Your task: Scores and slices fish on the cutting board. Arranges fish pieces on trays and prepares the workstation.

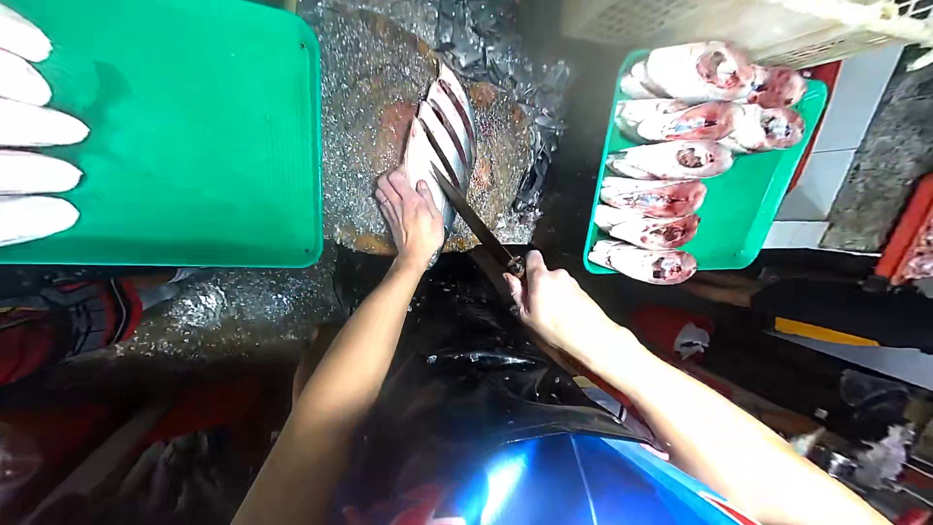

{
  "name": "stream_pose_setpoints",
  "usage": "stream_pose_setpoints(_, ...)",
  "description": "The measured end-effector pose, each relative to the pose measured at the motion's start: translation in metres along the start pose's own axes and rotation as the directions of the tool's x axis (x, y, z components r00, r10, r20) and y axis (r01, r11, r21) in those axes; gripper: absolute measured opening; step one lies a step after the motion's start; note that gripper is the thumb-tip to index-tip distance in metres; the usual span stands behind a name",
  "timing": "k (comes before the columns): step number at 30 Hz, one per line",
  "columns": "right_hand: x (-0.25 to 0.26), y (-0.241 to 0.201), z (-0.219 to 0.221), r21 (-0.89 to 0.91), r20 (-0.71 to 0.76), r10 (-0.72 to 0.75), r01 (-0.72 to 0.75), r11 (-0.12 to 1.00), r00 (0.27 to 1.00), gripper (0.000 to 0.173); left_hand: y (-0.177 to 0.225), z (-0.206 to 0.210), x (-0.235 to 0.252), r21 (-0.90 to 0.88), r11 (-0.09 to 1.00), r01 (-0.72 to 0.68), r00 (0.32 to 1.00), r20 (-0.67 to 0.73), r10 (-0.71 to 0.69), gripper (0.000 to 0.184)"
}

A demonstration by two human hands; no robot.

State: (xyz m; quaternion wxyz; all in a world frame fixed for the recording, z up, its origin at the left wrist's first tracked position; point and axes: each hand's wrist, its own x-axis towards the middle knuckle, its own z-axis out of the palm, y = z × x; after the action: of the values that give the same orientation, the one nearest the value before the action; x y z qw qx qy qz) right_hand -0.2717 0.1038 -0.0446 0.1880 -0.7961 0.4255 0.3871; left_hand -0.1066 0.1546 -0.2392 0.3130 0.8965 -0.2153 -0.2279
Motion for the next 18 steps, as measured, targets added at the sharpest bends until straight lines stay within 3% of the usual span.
stream_pose_setpoints(4, 0.019, -0.029, -0.021, -0.015, 0.076, 0.093, -0.092, 0.996, 0.993, 0.048, 0.008, -0.006, 0.002, 0.061, 0.997, 0.043, 0.996, 0.073, -0.048, 0.049)
stream_pose_setpoints(9, 0.126, -0.054, 0.029, 0.119, -0.122, 0.048, -0.033, 0.992, 0.991, 0.055, 0.009, -0.004, 0.007, 0.055, 0.997, 0.047, 0.995, 0.083, -0.052, 0.046)
stream_pose_setpoints(12, 0.115, -0.047, 0.039, 0.178, -0.162, -0.006, 0.036, 0.983, 0.987, 0.057, 0.007, -0.004, -0.004, 0.083, 0.994, 0.066, 0.996, 0.062, -0.071, 0.045)
stream_pose_setpoints(14, 0.114, -0.047, 0.016, 0.165, -0.166, -0.061, 0.088, 0.982, 0.984, 0.052, 0.01, -0.002, 0.007, 0.056, 0.996, 0.067, 0.997, 0.026, -0.068, 0.046)
stream_pose_setpoints(18, 0.064, -0.028, -0.003, 0.057, 0.02, 0.0, -0.001, 0.998, 1.0, 0.044, 0.01, -0.005, 0.002, 0.041, 0.997, 0.069, 0.997, 0.043, -0.071, 0.044)
